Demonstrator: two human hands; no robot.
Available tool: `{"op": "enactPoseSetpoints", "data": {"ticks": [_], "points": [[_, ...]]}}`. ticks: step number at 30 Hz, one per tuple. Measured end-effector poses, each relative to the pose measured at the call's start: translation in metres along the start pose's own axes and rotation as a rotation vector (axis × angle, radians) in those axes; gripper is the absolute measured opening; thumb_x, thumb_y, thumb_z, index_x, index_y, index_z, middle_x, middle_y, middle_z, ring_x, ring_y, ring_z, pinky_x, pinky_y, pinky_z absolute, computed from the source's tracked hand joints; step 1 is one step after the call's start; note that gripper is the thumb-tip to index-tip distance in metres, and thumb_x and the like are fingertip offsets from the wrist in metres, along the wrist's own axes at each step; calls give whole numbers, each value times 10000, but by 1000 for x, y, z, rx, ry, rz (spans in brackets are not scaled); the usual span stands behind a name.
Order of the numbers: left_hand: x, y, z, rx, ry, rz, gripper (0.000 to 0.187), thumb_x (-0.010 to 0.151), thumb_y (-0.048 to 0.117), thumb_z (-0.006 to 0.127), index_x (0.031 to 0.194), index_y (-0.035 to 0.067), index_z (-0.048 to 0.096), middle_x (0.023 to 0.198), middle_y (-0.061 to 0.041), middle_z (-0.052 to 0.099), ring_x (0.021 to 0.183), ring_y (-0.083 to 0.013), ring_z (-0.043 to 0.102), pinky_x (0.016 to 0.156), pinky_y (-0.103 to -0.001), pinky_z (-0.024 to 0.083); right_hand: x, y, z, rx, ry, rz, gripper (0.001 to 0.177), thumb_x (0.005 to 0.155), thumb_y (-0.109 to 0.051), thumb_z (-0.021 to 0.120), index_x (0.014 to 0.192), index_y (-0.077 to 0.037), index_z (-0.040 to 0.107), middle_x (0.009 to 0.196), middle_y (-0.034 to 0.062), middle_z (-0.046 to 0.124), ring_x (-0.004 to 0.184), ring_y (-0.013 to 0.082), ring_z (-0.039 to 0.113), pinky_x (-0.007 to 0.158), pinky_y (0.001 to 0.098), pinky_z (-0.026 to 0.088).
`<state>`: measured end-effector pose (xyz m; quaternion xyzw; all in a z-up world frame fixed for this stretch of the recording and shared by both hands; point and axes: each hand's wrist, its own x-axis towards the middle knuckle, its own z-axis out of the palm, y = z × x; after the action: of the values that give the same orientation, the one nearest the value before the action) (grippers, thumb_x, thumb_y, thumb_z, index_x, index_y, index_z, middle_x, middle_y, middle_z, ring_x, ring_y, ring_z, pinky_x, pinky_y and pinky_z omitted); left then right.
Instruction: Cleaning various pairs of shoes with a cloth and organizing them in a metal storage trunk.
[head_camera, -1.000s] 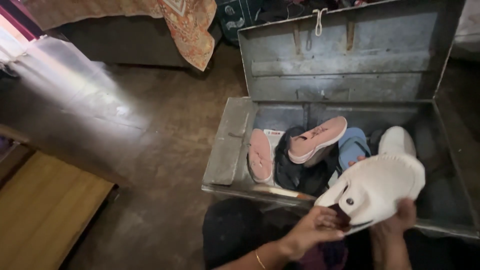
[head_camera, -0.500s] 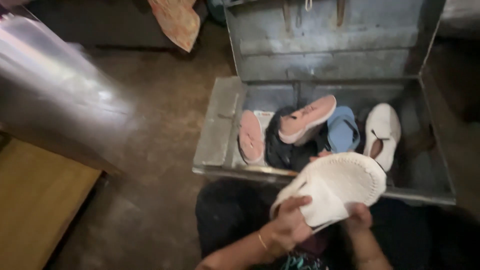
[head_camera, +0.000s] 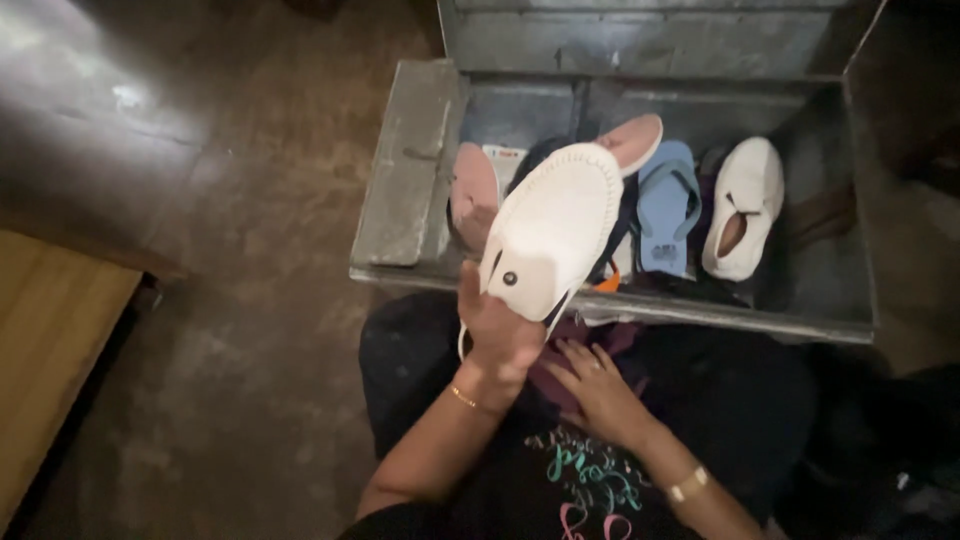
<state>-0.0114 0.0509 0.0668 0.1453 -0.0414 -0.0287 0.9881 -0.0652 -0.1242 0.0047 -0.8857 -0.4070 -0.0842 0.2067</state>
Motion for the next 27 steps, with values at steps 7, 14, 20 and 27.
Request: {"op": "enactPoseSetpoints", "data": {"ticks": [7,14,20,27], "points": [[-1,-14,-5,-306,-62,-103,789,1022,586,586,1553,18,454,1522,-131,523,1438,-313,484,1265,-476,342,-19,21,-10,403,-312,298,634,644,-17,754,1262,-121,661,1188,126,700,1126,295,684,970,380,537],[7,-13,6,-47,109,10,972,908,700,582,1555,2,383,1562,-157,477,1424,-338,473,1229,-495,334,21,3,-152,892,737,501,491,759,-22,673,1241,-57,586,1182,67,669,1093,188,687,1042,365,568],[4,-65,-62,-233,78,-39,786,1028,707,438,1599,168,420,1501,-100,507,1379,-298,477,1208,-482,351,106,-4,-72,40,319,148,616,684,-308,872,1229,-119,656,1395,203,557,1329,402,480,1138,631,134],[7,-64,-61,-133,220,-17,760,1051,705,349,1534,126,442,1522,-71,517,1426,-265,464,1240,-448,325,121,45,-42,-21,327,249,485,690,-166,821,1160,-126,706,1239,128,620,1208,351,561,1101,593,257]]}}
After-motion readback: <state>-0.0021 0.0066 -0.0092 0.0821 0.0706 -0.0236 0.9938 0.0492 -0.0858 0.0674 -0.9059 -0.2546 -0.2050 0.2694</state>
